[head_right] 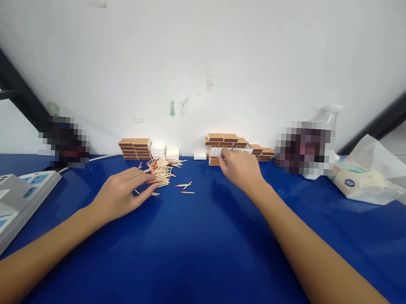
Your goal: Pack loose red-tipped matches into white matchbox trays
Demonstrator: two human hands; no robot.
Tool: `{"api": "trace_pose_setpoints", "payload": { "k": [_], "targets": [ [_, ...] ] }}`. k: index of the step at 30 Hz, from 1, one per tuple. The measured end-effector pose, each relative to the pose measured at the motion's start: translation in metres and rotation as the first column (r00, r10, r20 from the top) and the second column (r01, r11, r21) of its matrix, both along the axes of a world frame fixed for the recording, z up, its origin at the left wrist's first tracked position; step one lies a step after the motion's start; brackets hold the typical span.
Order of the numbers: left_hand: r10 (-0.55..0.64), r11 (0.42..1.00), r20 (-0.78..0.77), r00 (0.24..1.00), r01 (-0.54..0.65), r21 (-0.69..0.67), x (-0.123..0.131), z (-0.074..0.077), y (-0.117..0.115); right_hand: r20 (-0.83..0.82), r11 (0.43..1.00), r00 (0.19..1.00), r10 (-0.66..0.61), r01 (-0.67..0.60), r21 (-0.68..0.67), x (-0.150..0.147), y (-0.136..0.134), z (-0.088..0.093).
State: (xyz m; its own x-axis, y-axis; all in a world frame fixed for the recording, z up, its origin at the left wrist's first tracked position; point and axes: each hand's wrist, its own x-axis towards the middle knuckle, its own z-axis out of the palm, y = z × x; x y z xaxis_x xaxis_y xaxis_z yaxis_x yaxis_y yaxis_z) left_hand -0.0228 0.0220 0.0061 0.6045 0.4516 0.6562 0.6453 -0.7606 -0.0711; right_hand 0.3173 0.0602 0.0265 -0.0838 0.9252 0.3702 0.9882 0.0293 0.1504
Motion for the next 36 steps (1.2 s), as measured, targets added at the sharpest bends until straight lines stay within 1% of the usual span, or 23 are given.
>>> {"api": "trace_pose_setpoints", "payload": {
  "k": [3, 5, 9, 12, 15, 19, 24, 29, 36],
  "targets": [
    [-0.047, 0.999, 0.011, 0.999, 0.047, 0.001, 0.007, 0.000, -0.007, -0.041, 0.987, 0.989, -0.141, 0.144, 0.071, 0.032, 0.008, 0.004],
    [-0.079, 0.997, 0.009, 0.997, 0.079, -0.004, 0.011, -0.001, -0.012, -0.097, 0.969, 0.970, -0.222, 0.230, 0.087, 0.055, 0.014, 0.003],
    [-0.111, 0.994, -0.011, 0.994, 0.111, -0.013, 0.016, -0.004, -0.016, -0.203, 0.948, 0.940, -0.273, 0.299, 0.109, 0.092, 0.026, -0.010],
    [-0.119, 0.993, -0.007, 0.993, 0.119, -0.018, 0.016, -0.005, -0.017, -0.259, 0.941, 0.919, -0.299, 0.328, 0.078, 0.105, 0.032, -0.020],
    [-0.116, 0.993, 0.004, 0.993, 0.116, -0.021, 0.016, -0.005, -0.016, -0.269, 0.936, 0.907, -0.324, 0.349, 0.052, 0.110, 0.036, -0.026],
    [-0.120, 0.992, -0.006, 0.993, 0.120, -0.032, 0.016, -0.005, -0.016, -0.271, 0.929, 0.898, -0.348, 0.368, 0.028, 0.110, 0.038, -0.028],
    [-0.126, 0.991, -0.006, 0.992, 0.125, -0.045, 0.016, -0.005, -0.016, -0.284, 0.916, 0.881, -0.378, 0.401, 0.025, 0.097, 0.034, -0.021],
    [-0.112, 0.992, -0.011, 0.994, 0.111, -0.059, 0.016, -0.005, -0.016, -0.313, 0.881, 0.843, -0.437, 0.471, 0.037, 0.083, 0.031, -0.014],
    [-0.121, 0.991, -0.010, 0.993, 0.120, -0.067, 0.016, -0.006, -0.014, -0.364, 0.887, 0.822, -0.439, 0.461, -0.028, 0.096, 0.036, -0.024]
  ]
}}
